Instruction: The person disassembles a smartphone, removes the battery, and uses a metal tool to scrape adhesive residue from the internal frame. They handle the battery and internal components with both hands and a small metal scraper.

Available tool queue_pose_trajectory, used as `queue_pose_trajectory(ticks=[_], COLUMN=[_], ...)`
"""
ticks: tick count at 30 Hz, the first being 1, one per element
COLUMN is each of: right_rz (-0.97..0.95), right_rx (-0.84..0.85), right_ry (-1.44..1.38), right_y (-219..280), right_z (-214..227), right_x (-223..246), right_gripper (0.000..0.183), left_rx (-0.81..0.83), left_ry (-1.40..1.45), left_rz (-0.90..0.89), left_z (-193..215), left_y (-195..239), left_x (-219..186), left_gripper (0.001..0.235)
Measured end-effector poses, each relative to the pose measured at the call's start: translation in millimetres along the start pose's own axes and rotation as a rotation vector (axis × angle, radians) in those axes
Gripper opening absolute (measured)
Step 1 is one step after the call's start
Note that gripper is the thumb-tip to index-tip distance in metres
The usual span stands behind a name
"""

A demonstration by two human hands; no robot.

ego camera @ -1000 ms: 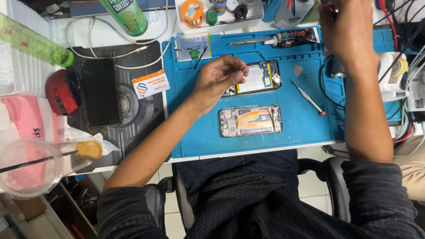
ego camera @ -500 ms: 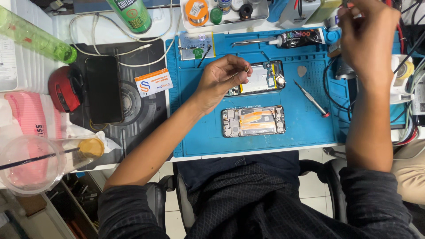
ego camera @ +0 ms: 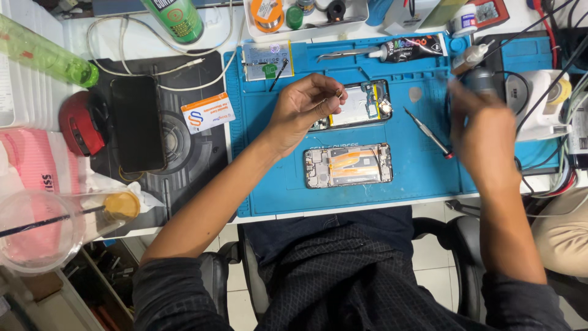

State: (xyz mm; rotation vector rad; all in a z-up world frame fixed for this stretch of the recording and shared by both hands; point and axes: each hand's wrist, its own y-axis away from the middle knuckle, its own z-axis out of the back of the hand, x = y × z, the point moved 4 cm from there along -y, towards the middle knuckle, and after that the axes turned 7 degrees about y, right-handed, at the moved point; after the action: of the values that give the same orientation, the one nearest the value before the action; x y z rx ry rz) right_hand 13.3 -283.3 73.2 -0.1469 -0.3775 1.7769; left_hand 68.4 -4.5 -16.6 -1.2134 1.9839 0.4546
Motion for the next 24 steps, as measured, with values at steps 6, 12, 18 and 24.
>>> queue_pose_trajectory(ticks=[6,12,18,24], right_rz=[-0.121,-0.071,-0.059,-0.028], right_rx=[-0.035,0.064,0.184,-0.062], right_ry=[0.071,0.195,0.243,-0.035], right_y=[28.1,34.3,33.8,10.9], right_z=[-6.0,-16.8,-13.3,32.1], right_x=[-18.0,-25.6,-22.0,21.6], right_gripper=[0.044,0.041,0.048,0.04], left_rx=[0.033,0.025,0.033,0.015], left_ry=[-0.006,0.001,-0.014,0.0], left_rz=[-0.024,-0.028,-0.033,-0.008], left_z=[-0.6,-2.5,-1.5,3.7], left_y=[0.0,0.5,0.9,-0.6], left_x=[2.8,2.5,4.7,8.3], left_gripper=[0.022,0.021,0.022,0.022])
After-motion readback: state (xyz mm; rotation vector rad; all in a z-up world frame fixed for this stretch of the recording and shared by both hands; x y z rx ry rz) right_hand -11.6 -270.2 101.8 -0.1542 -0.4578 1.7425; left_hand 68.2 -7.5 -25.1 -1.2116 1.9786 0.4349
